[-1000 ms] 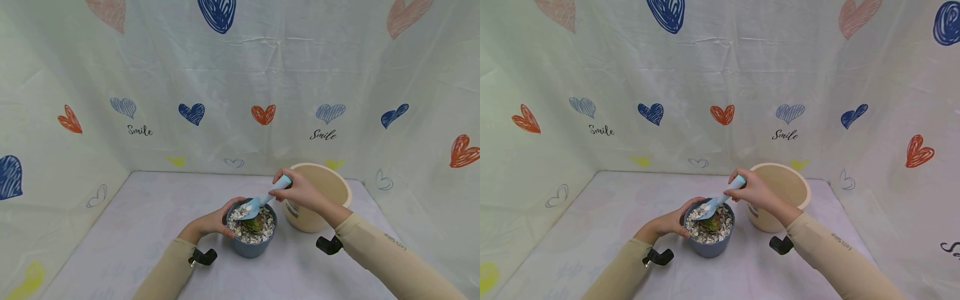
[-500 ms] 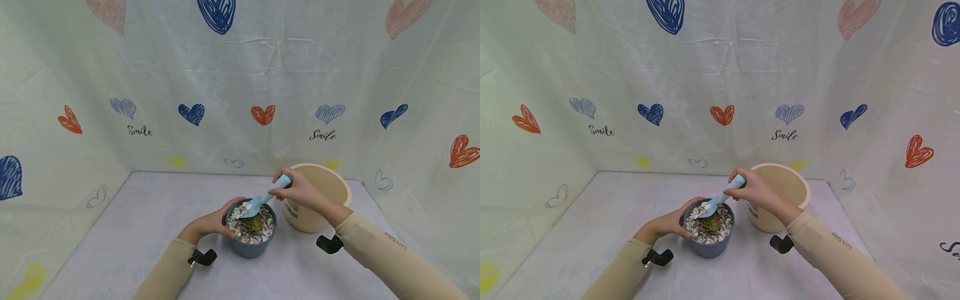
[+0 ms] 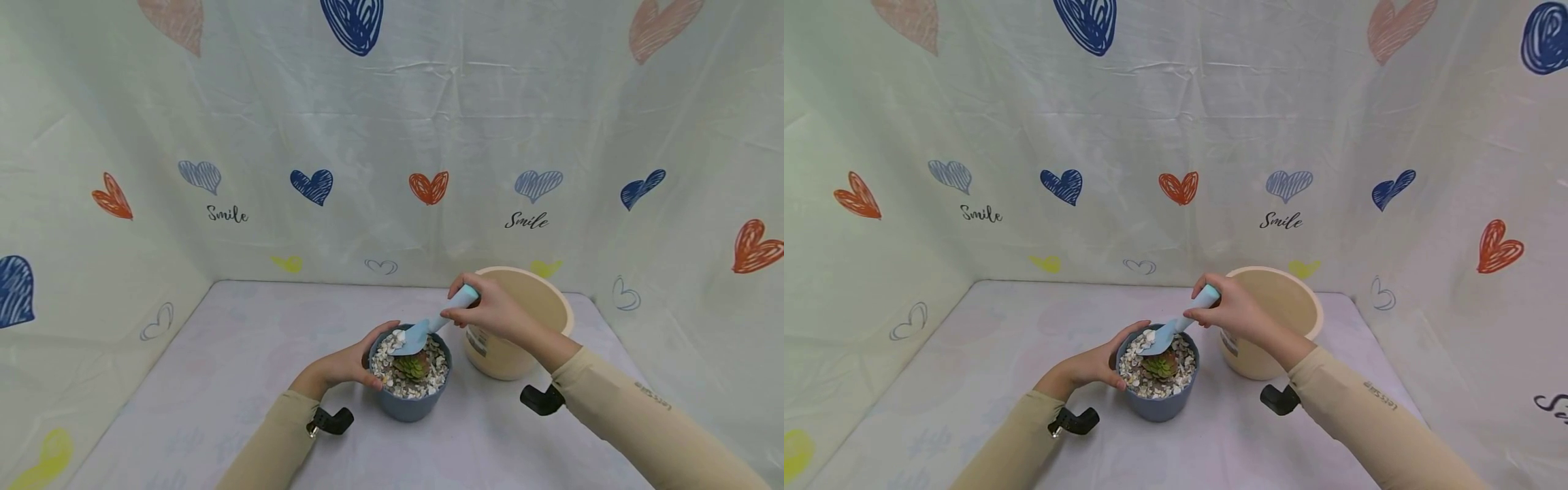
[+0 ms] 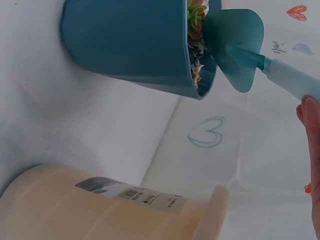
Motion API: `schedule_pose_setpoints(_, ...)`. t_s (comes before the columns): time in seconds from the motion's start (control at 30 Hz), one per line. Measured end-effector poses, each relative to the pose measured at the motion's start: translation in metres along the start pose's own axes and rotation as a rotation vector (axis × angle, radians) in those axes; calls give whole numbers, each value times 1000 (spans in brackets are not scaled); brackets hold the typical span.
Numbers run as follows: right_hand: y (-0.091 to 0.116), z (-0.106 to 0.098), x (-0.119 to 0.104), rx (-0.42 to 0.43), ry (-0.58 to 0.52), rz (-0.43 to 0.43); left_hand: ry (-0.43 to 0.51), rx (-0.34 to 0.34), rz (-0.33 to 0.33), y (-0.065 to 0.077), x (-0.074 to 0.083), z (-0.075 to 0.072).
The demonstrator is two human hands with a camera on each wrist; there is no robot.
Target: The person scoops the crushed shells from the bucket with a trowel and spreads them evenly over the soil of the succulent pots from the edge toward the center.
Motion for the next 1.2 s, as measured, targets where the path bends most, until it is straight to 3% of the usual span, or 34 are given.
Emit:
schedule_pose_setpoints(0.47, 4, 3, -15, -27, -3, -28, -32, 12, -17, 1, 0, -1)
schedule_pose_setpoints(0.73, 4, -3, -5, 11, -11, -43, -57, 25, -22, 2, 1, -2)
schedule_pose_setpoints(1.0, 11, -2, -32, 0, 1, -61, -62, 36, -27, 2, 1, -2)
schedule_pose_setpoints(1.2, 13, -2, -40, 2, 43, -71, -48, 33, -25, 2, 0, -2)
Point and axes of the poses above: each hand's wrist, its own y-axis away from the middle knuckle, its own z-axis out of the palm, x = y × z, the point moved 9 cm from there along -y, towards the middle knuckle, and after that the axes turned 3 degrees about -y, right-handed, at the moved point
